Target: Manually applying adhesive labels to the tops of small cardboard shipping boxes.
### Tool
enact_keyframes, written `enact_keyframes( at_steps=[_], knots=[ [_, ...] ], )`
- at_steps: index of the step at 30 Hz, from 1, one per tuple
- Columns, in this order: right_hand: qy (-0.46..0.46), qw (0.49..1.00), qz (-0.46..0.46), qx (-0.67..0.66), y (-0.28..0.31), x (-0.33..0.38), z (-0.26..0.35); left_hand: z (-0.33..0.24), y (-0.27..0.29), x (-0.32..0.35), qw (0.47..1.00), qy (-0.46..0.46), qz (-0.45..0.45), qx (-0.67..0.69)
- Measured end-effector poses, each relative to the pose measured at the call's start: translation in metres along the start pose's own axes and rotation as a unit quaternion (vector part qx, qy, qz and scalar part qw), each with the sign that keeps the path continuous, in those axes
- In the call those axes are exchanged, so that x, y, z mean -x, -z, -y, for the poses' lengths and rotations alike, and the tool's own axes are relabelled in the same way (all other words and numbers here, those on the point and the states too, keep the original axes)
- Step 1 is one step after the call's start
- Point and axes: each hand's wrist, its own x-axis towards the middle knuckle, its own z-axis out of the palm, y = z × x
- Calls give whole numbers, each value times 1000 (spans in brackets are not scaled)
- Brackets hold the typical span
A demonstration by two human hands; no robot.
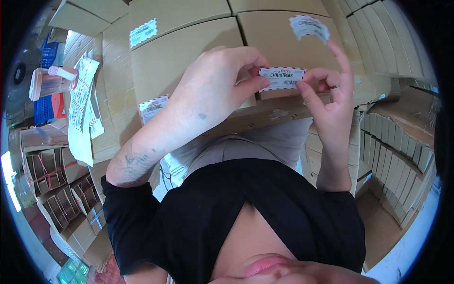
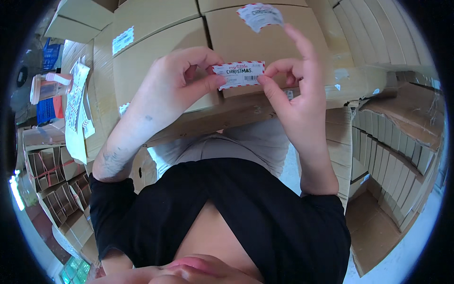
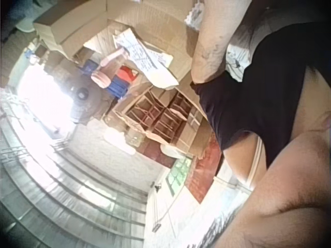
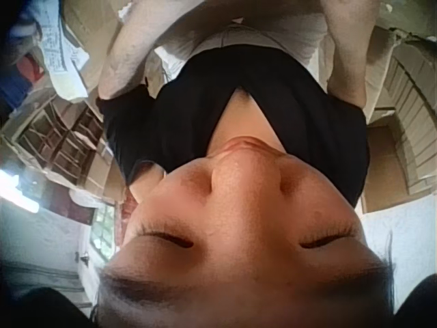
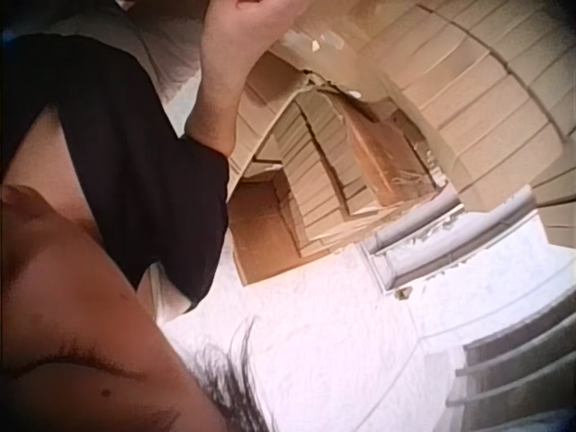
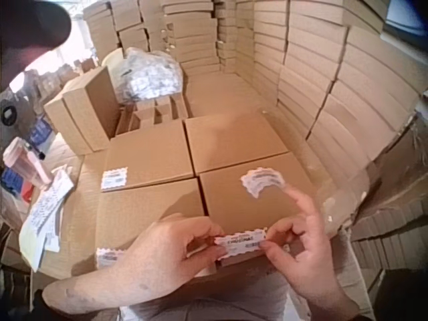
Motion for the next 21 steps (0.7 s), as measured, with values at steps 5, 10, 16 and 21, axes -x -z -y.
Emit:
enact_keyframes(
  at_steps=[5, 10, 16, 21],
  knots=[
    [-30, 999, 27, 2, 7, 1, -6, 8, -15, -7, 1000, -11, 12, -20],
    [-8, 999, 33, 35, 8, -3, -10, 12, -18, -6, 999, -27, -6, -24],
    [-26, 999, 29, 19, 8, -3, -11, 11, -21, -5, 998, -21, -20, -48],
    [-15, 997, 62, 42, 9, -2, -11, 13, -24, -2, 997, -39, -40, -50]
  ],
)
